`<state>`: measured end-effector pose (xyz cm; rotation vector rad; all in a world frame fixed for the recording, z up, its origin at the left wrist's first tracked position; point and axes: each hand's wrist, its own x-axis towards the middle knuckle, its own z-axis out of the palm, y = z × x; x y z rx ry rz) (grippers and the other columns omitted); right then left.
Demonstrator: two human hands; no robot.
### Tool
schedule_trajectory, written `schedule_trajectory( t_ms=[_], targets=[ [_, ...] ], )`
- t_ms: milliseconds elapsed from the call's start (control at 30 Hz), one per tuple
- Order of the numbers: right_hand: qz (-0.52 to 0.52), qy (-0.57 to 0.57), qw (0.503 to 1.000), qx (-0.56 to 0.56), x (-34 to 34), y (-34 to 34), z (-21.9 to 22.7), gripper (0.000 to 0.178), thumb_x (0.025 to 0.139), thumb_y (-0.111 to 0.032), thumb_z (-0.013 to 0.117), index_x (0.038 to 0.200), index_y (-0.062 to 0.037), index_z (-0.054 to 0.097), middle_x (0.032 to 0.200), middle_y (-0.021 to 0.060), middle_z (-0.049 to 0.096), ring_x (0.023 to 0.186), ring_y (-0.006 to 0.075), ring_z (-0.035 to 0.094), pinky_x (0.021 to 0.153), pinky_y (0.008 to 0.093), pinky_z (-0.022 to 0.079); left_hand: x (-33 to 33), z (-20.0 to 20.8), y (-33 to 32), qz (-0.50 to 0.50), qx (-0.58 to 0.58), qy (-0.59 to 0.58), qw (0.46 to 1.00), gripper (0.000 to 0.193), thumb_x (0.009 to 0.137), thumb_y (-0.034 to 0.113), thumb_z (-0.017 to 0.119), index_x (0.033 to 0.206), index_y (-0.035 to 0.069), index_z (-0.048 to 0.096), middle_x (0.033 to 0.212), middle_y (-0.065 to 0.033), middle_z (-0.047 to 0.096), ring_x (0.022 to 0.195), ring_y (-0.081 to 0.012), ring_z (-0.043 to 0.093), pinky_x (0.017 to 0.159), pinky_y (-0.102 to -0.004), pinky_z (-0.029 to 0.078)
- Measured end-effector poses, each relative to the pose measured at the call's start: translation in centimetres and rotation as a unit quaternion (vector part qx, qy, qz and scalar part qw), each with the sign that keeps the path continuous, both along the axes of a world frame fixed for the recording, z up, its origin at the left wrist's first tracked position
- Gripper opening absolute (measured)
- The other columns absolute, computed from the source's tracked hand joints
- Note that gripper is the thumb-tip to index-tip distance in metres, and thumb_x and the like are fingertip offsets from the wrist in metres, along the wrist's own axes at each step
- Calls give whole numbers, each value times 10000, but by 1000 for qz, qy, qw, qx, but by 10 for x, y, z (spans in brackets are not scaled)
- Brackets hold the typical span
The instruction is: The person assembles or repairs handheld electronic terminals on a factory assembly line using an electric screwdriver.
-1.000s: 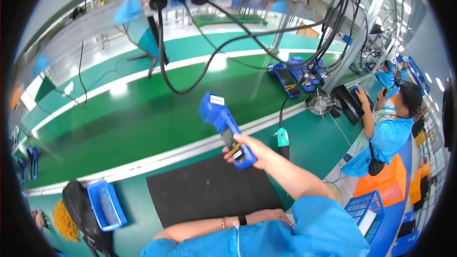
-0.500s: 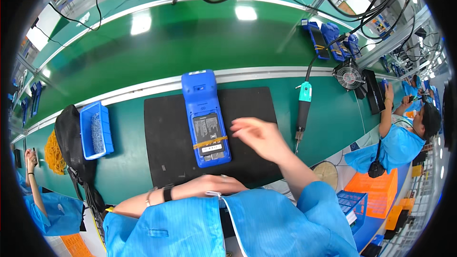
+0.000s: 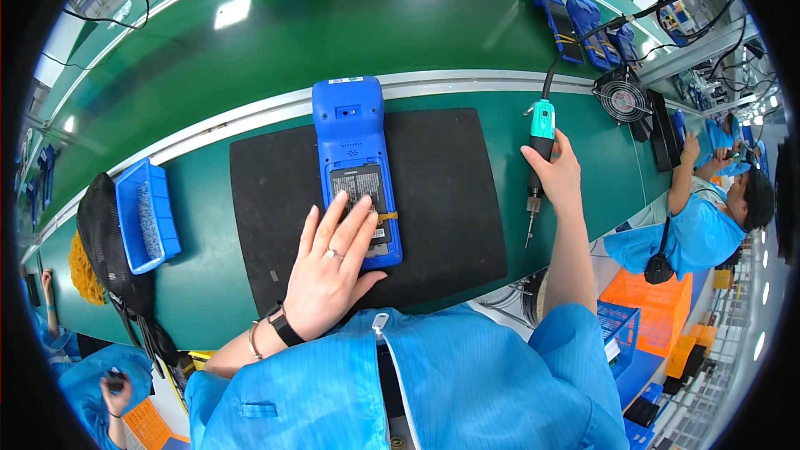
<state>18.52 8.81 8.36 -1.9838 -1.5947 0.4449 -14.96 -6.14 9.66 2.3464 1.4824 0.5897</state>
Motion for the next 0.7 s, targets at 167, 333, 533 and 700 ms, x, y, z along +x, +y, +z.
schedule_trajectory(
  t_ms=[167,333,533,700],
  targets=[
    [40,-64,995,-65,-8,3,14,551,714,-287,745,1105,31,524,910,153,609,726,231,623,682,334,507,9,-2,13,2,-23,7,1000,834,637,257,801,1324,-15,416,1434,-167,331,1355,-376,268,1090,-546,208],
    [54,247,960,-124,-3,-4,12,336,739,-136,663,1013,-2,522,794,135,575,623,227,589,617,335,492,12,-9,14,17,12,-52,998,707,566,210,834,1188,11,561,1324,-151,462,1306,-370,352,1050,-526,311],
    [221,619,754,-20,-54,-38,63,504,781,-107,582,1236,-24,382,633,131,514,459,162,467,443,272,388,15,-12,11,15,52,-100,994,618,528,108,811,1098,-21,610,1085,-108,528,1056,-289,503,890,-428,436],
    [271,671,675,145,-124,-50,78,430,810,-73,589,1188,26,407,571,54,432,428,128,417,387,272,369,16,-13,8,24,67,-89,994,620,515,95,804,1093,-26,614,1016,-82,529,949,-254,515,804,-391,435]
  ],
)
